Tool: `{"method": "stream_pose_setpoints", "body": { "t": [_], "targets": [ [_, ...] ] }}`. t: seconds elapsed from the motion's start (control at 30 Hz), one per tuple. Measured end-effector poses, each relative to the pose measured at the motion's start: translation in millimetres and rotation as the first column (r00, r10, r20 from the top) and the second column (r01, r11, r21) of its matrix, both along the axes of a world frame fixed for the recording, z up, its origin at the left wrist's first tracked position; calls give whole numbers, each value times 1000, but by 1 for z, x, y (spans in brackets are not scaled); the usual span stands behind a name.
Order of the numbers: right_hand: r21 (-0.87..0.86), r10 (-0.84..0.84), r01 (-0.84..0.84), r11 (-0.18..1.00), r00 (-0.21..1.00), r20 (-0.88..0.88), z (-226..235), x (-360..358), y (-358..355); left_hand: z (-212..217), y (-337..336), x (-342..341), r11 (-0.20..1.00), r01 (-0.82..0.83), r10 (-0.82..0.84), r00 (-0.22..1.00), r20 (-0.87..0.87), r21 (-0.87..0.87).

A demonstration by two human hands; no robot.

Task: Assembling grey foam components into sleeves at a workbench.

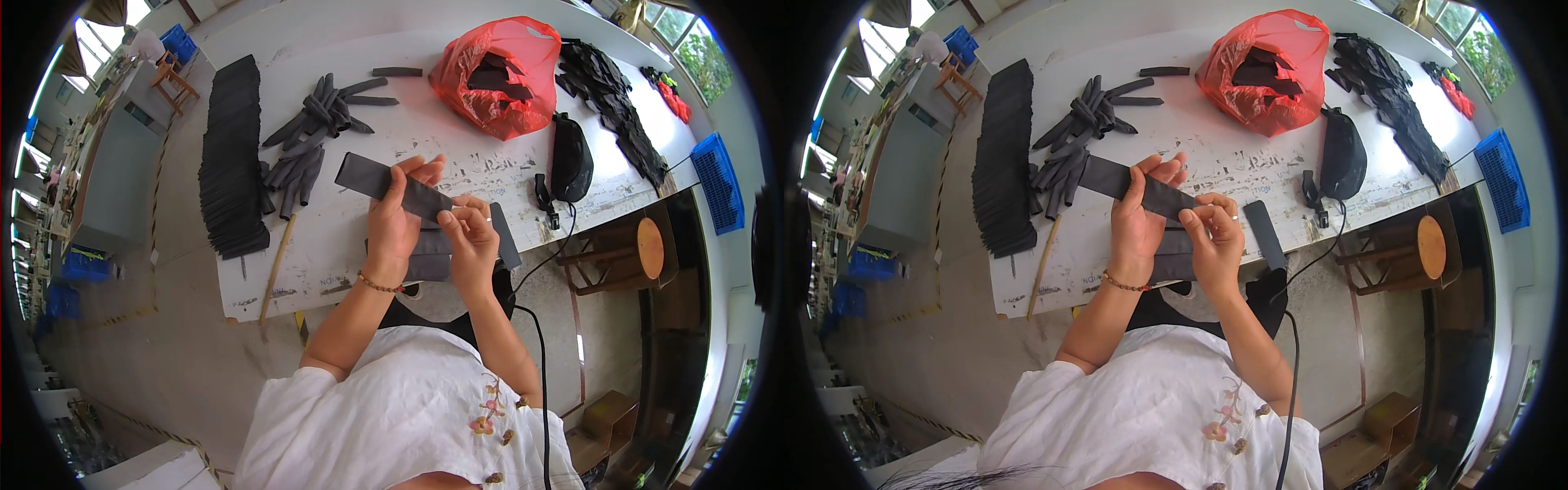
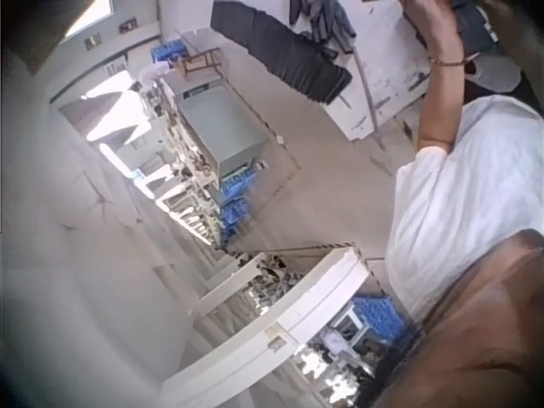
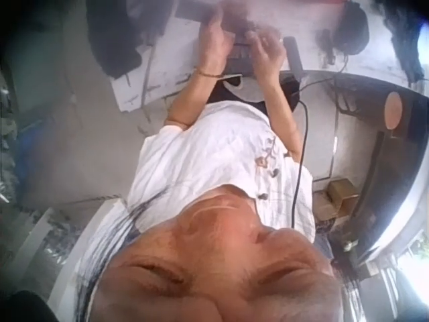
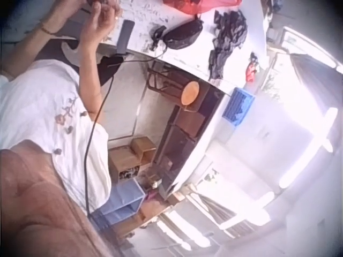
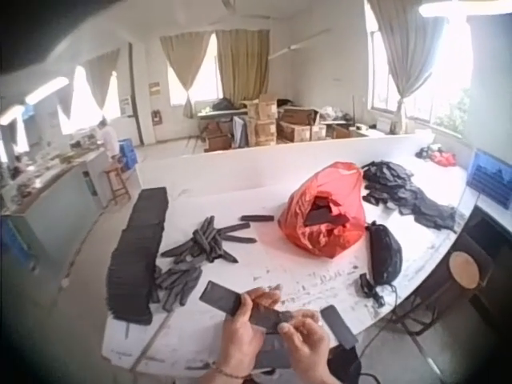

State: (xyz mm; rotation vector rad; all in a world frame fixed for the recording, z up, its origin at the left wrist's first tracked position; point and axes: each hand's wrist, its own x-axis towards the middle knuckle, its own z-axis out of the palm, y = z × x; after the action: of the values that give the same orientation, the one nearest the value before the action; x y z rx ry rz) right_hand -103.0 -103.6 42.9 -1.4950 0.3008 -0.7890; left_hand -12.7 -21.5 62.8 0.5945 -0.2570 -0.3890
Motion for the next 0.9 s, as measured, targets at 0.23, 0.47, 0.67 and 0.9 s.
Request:
{"method": "stream_pose_setpoints", "body": {
  "t": [0.23, 0.47, 0.67, 0.9],
  "targets": [
    [494, 269, -200, 846, 960, -73, 11, -1, -18, -3, -6, -10, 991, 128, -127, 991, 38, -29],
    [-551, -77, 124, 825, 991, 107, 21, -17, -24, -14, 24, 15, 987, -101, 113, 990, -88, 127],
    [-492, -31, 34, 870, 999, 14, 12, -19, -24, -20, 20, 13, 988, -131, 150, 927, -344, 80],
    [-134, 35, -50, 990, 994, -107, -16, -14, -25, -14, 10, 21, 863, -337, 428, 884, -190, 377]
  ]
}}
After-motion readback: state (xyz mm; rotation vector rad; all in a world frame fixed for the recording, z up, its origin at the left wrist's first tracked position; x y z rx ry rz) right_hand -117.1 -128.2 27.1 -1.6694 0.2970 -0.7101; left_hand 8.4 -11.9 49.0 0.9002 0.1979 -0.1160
